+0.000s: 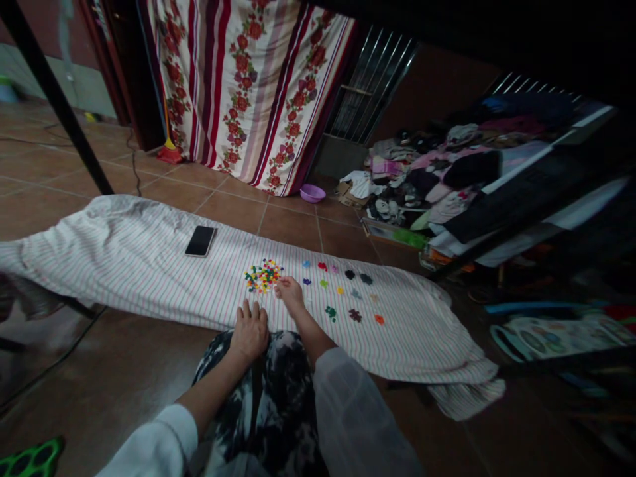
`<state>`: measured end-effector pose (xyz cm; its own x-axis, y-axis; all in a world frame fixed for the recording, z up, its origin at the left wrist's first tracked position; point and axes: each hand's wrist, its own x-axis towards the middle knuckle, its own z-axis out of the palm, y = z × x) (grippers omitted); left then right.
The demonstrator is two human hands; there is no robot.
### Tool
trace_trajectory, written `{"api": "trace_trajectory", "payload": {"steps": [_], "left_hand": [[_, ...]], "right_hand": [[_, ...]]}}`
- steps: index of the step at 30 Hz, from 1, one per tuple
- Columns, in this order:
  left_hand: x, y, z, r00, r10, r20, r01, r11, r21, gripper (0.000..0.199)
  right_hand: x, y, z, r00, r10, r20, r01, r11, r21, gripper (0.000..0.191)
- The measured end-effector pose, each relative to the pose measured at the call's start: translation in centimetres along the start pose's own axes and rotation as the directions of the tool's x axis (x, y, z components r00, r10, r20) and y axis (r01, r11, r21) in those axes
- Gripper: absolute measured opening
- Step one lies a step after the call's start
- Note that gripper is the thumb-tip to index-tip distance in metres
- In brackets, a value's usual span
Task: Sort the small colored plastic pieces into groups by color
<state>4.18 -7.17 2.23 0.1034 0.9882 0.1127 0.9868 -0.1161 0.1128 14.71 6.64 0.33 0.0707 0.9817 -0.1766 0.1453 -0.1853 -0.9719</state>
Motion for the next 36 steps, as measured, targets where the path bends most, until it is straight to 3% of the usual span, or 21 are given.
{"api": "trace_trajectory", "payload": {"steps": [2, 5, 11, 14, 17, 20, 24, 31, 36], "left_hand": [[0.0, -0.1, 0.0, 1.0, 0.001, 0.006, -0.001, 1.0, 0.011, 0.04], [-0.1, -0.2, 0.1, 1.0, 0.018, -0.001, -0.018, 1.0, 0.019, 0.042], [-0.3, -0.3, -0.4, 0.999, 0.037, 0.01, -0.037, 0.999, 0.029, 0.041], [-0.3, -0.4, -0.6, 0.999, 0.045, 0.023, -0.046, 0.998, 0.033, 0.039], [-0.4, -0.6, -0.4, 0.998, 0.047, 0.032, -0.049, 0.998, 0.038, 0.041], [-0.7, -1.0, 0.0, 0.997, 0.055, 0.054, -0.057, 0.998, 0.039, 0.045], [-1.0, -1.4, 0.3, 0.994, 0.074, 0.082, -0.078, 0.996, 0.044, 0.05], [-1.2, -0.8, 0.1, 0.993, 0.058, 0.102, -0.062, 0.997, 0.041, 0.051], [-1.1, -0.4, 0.0, 0.994, 0.048, 0.097, -0.055, 0.996, 0.072, 0.05]], "right_hand": [[0.0, 0.0, -0.2, 0.994, 0.11, 0.005, -0.109, 0.974, 0.201, 0.016], [-0.1, 0.1, -0.6, 0.985, 0.169, 0.043, -0.174, 0.937, 0.303, 0.016], [-0.8, 0.9, -1.0, 0.983, 0.166, 0.072, -0.181, 0.9, 0.396, 0.017], [-1.4, 1.4, -1.0, 0.989, 0.145, 0.033, -0.145, 0.891, 0.431, 0.017], [-1.9, 1.6, -1.0, 0.986, 0.157, -0.057, -0.128, 0.929, 0.348, 0.011], [-2.4, 1.7, -1.1, 0.983, 0.118, -0.143, -0.105, 0.989, 0.1, 0.005], [-2.7, 1.8, -1.6, 0.987, 0.061, -0.152, -0.075, 0.993, -0.09, 0.008], [-3.3, 2.1, -2.2, 0.979, 0.091, -0.183, -0.07, 0.991, 0.118, 0.015], [-3.8, 2.0, -3.0, 0.988, 0.077, -0.136, -0.045, 0.972, 0.229, 0.021]]}}
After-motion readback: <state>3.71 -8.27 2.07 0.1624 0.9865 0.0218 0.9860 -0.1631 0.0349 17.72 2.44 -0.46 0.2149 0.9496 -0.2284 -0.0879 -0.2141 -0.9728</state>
